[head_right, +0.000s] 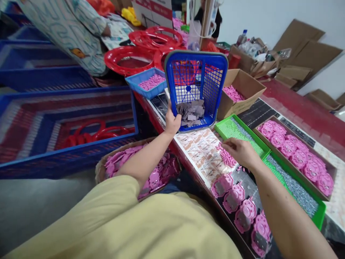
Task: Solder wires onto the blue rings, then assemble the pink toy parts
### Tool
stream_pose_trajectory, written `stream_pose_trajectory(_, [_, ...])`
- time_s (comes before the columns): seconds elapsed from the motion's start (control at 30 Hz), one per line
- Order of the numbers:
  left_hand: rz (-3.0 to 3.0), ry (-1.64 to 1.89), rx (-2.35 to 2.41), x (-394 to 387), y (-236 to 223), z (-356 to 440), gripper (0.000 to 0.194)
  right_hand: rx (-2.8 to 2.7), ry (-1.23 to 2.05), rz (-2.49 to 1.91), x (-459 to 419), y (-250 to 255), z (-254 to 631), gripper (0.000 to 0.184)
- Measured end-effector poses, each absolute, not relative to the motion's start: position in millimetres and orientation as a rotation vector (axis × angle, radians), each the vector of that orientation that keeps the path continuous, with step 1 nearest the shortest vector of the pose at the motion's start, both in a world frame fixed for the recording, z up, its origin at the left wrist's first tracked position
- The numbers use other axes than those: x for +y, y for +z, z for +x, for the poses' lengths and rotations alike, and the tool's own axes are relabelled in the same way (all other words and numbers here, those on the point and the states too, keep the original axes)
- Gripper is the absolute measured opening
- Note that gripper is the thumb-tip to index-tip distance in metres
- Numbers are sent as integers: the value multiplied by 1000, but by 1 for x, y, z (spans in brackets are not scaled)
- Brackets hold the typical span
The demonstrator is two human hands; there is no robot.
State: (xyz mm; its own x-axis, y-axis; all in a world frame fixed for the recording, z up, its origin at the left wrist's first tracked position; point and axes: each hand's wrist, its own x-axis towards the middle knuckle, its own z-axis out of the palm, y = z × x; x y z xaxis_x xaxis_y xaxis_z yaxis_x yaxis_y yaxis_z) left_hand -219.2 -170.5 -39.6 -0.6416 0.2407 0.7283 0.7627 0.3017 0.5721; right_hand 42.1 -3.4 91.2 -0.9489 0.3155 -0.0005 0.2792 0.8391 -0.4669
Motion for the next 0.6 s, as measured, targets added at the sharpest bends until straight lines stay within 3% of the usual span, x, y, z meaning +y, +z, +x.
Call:
stream_pose_trajectory(0.33, [-689,-1384,-1959,-223,-22,-209,87,-2825,356,-576,21,117,-22,18])
stream_pose_trajectory(0.6, [-662,-1654,-1939,-223,-3,-201,82,-2763,137,-829,63,169,-109,32])
